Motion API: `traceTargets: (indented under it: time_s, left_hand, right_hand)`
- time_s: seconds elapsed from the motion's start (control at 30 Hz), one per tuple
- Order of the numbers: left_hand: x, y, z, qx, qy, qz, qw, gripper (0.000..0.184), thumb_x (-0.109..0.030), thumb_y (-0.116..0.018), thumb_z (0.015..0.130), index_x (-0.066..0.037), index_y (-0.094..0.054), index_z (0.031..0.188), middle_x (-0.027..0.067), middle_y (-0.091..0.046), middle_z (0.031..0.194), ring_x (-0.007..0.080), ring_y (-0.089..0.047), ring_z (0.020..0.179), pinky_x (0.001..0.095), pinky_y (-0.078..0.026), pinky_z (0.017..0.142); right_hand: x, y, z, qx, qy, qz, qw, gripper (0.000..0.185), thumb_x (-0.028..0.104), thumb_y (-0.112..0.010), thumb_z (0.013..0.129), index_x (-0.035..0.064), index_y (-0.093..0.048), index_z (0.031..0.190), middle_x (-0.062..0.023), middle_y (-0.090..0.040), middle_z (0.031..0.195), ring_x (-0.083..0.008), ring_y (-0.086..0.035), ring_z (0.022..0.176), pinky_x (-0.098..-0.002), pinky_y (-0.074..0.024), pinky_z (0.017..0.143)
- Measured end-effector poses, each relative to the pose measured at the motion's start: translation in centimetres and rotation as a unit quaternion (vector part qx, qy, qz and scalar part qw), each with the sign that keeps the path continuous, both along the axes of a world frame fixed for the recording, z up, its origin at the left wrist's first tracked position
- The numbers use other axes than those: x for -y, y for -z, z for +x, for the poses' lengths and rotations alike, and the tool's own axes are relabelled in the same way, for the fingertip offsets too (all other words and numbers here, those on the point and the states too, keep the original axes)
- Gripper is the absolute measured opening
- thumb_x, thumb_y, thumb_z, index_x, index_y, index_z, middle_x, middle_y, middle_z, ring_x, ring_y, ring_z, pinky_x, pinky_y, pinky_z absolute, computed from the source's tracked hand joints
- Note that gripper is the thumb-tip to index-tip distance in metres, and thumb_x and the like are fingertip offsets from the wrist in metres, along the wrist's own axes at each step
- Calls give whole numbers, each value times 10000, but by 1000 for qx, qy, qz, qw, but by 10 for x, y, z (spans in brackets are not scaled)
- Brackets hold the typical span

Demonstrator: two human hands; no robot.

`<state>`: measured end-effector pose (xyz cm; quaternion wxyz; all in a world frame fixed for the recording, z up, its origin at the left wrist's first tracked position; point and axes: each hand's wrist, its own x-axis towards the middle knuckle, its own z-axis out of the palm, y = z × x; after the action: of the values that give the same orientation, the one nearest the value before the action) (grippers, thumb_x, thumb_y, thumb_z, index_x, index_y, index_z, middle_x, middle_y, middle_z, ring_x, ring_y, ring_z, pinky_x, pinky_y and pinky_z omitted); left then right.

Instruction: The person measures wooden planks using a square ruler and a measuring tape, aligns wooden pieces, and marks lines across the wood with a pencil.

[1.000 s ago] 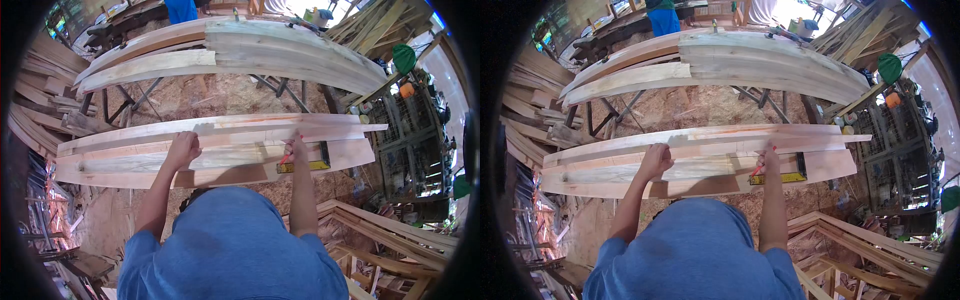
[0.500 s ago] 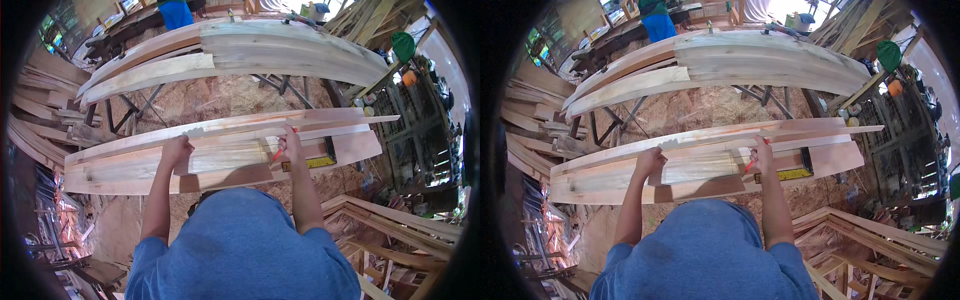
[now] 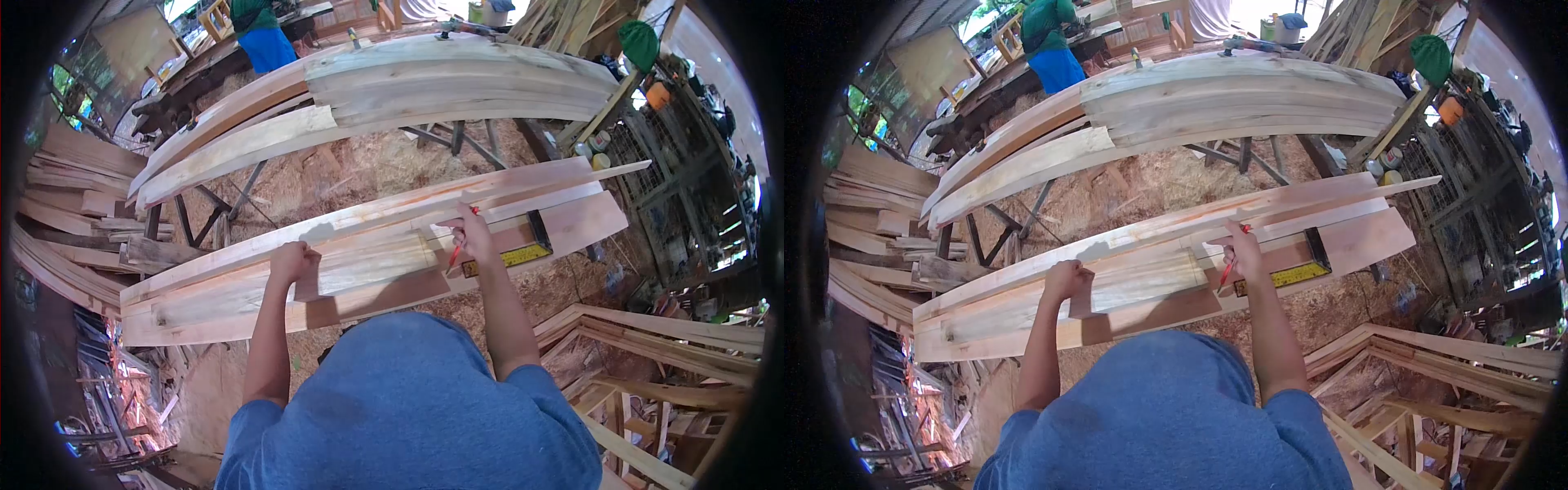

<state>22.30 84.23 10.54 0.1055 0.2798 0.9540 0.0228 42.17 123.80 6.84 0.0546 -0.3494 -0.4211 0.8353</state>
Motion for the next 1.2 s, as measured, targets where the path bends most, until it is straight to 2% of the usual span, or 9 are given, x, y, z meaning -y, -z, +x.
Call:
traceTargets:
  time_s: [0.13, 0.17, 0.23, 0.3, 0.5, 0.6, 0.83, 0.97, 1.2]
  left_hand:
    - [2, 16, -4, 43, -33, -3, 999, 396, -467, -770, 743, -83, -756, 839, 202, -731, 876, 382, -711, 871, 480, -560, 759]
    - [4, 19, -8, 40, -20, -6, 999, 419, -486, -769, 740, -81, -760, 849, 199, -730, 868, 377, -714, 859, 475, -559, 752]
    - [7, 21, -8, 22, -11, -8, 1000, 449, -511, -757, 744, -83, -770, 878, 208, -725, 858, 363, -720, 822, 468, -557, 730]
    - [6, 14, 2, -1, -14, 4, 1000, 445, -526, -743, 752, -89, -755, 836, 201, -726, 854, 379, -712, 845, 477, -559, 746]
    - [2, -1, 19, -29, -24, 27, 999, 519, -597, -732, 758, -81, -740, 812, 189, -728, 852, 367, -713, 837, 489, -560, 744]
    - [0, -6, 18, -41, -21, 21, 999, 525, -596, -728, 763, -73, -736, 804, 186, -731, 864, 361, -715, 838, 485, -561, 738]
    - [-2, -8, 25, -64, -16, 25, 998, 484, -557, -716, 779, -73, -726, 794, 176, -736, 868, 360, -716, 846, 489, -562, 733]
    - [-4, -15, 30, -62, -13, 39, 997, 489, -560, -719, 773, -71, -714, 777, 166, -735, 866, 354, -715, 853, 486, -560, 732]
    - [-2, -12, 33, -77, -12, 92, 993, 421, -486, -767, 747, -75, -681, 709, 151, -705, 780, 358, -698, 805, 479, -551, 704]
  right_hand:
    - [-8, 38, 7, -15, -47, 45, 998, 382, 455, -540, 1020, 84, -623, 979, -49, -609, 630, -84, -338, 435, -273, -308, 391]
    - [-5, 44, 4, -59, -26, 54, 996, 402, 477, -531, 1018, 85, -601, 961, -86, -663, 674, -89, -364, 389, -273, -313, 351]
    - [-7, 57, -2, -44, -51, 43, 997, 455, 524, -496, 1023, 80, -573, 964, -141, -726, 757, -102, -401, 342, -279, -329, 298]
    - [8, 32, 0, -10, -21, 41, 999, 556, 553, -494, 1012, 5, -578, 1047, -203, -736, 848, -113, -390, 343, -278, -335, 318]
    - [23, 25, 9, 20, -6, 20, 1000, 634, 583, -481, 1009, -44, -574, 1032, -206, -729, 833, -107, -405, 374, -281, -334, 344]
    - [24, 39, 15, 0, -26, 74, 997, 551, 528, -460, 1039, -15, -551, 1044, -193, -730, 826, -117, -372, 365, -292, -353, 369]
    - [31, 58, 17, -13, -15, 123, 992, 298, 298, -569, 1029, 2, -572, 1000, -166, -715, 782, -112, -438, 385, -307, -395, 378]
    - [34, 56, 17, 1, -25, 168, 986, 256, 260, -584, 1020, 24, -598, 922, -122, -704, 744, -119, -469, 398, -298, -402, 381]
    - [35, 55, 19, -18, -23, 186, 982, 256, 263, -576, 1024, 28, -596, 923, -118, -694, 736, -120, -470, 403, -298, -409, 384]
